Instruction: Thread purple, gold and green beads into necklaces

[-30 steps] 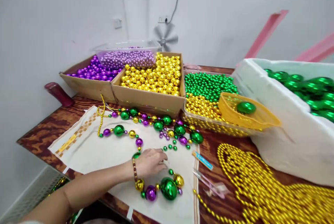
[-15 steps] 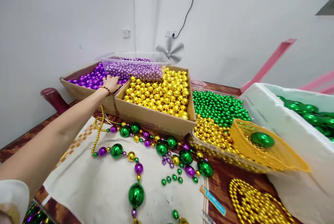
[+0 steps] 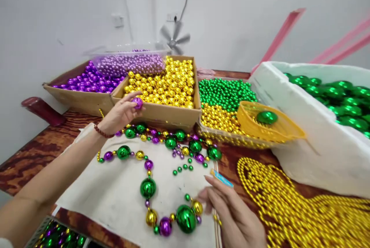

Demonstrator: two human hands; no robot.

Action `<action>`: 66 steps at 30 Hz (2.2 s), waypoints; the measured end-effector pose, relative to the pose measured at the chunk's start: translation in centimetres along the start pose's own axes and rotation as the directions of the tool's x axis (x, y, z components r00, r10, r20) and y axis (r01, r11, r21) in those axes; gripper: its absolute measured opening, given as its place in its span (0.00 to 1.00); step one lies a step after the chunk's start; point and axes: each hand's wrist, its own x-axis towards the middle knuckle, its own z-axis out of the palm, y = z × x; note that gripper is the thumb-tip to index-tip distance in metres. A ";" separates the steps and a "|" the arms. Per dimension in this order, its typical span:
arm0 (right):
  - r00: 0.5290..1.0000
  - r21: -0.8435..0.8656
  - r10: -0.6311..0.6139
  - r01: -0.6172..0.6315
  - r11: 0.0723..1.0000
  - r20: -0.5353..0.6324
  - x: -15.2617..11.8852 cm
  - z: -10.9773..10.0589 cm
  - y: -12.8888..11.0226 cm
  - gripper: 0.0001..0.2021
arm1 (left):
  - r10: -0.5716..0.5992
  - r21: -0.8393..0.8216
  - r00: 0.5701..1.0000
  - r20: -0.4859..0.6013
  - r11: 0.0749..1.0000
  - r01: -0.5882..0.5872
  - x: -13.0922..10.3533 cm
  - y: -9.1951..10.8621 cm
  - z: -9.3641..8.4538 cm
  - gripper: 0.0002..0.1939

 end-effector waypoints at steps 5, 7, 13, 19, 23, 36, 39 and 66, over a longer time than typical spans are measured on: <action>0.997 0.083 -0.052 0.048 0.995 0.055 -1.3 2.3 1.2 0.08 | -0.314 -0.251 0.944 0.104 0.910 0.330 -5.4 -6.2 6.4 0.09; 0.995 0.069 -0.089 0.086 0.994 0.053 -2.3 2.8 1.9 0.08 | -0.387 -0.367 0.917 0.095 0.843 0.393 -6.1 -7.9 8.0 0.07; 0.992 0.021 -0.124 0.123 0.992 0.037 -4.3 2.9 2.9 0.09 | -0.525 -0.520 0.847 0.082 0.703 0.486 -6.6 -9.5 10.1 0.13; 0.994 0.020 -0.101 0.100 0.995 0.034 -4.5 3.2 3.3 0.09 | -0.571 -0.533 0.821 0.032 0.685 0.497 -6.8 -9.5 10.4 0.19; 0.996 0.005 -0.079 0.079 0.997 0.046 -4.4 3.5 3.1 0.09 | -0.566 -0.523 0.824 0.021 0.697 0.491 -6.9 -9.7 10.3 0.18; 0.998 0.032 0.001 -0.003 0.999 0.060 -4.3 5.0 3.8 0.09 | -0.371 -0.369 0.925 0.083 0.850 0.375 -8.9 -11.4 10.2 0.13; 0.998 0.045 0.038 -0.040 0.998 0.047 -3.9 5.4 3.7 0.09 | -0.367 -0.311 0.924 0.106 0.871 0.381 -10.3 -12.3 10.7 0.17; 0.919 0.462 0.311 -0.171 0.870 -0.245 -5.6 0.8 9.2 0.08 | 0.003 0.657 0.867 0.498 0.651 -0.380 -2.6 -18.6 16.4 0.06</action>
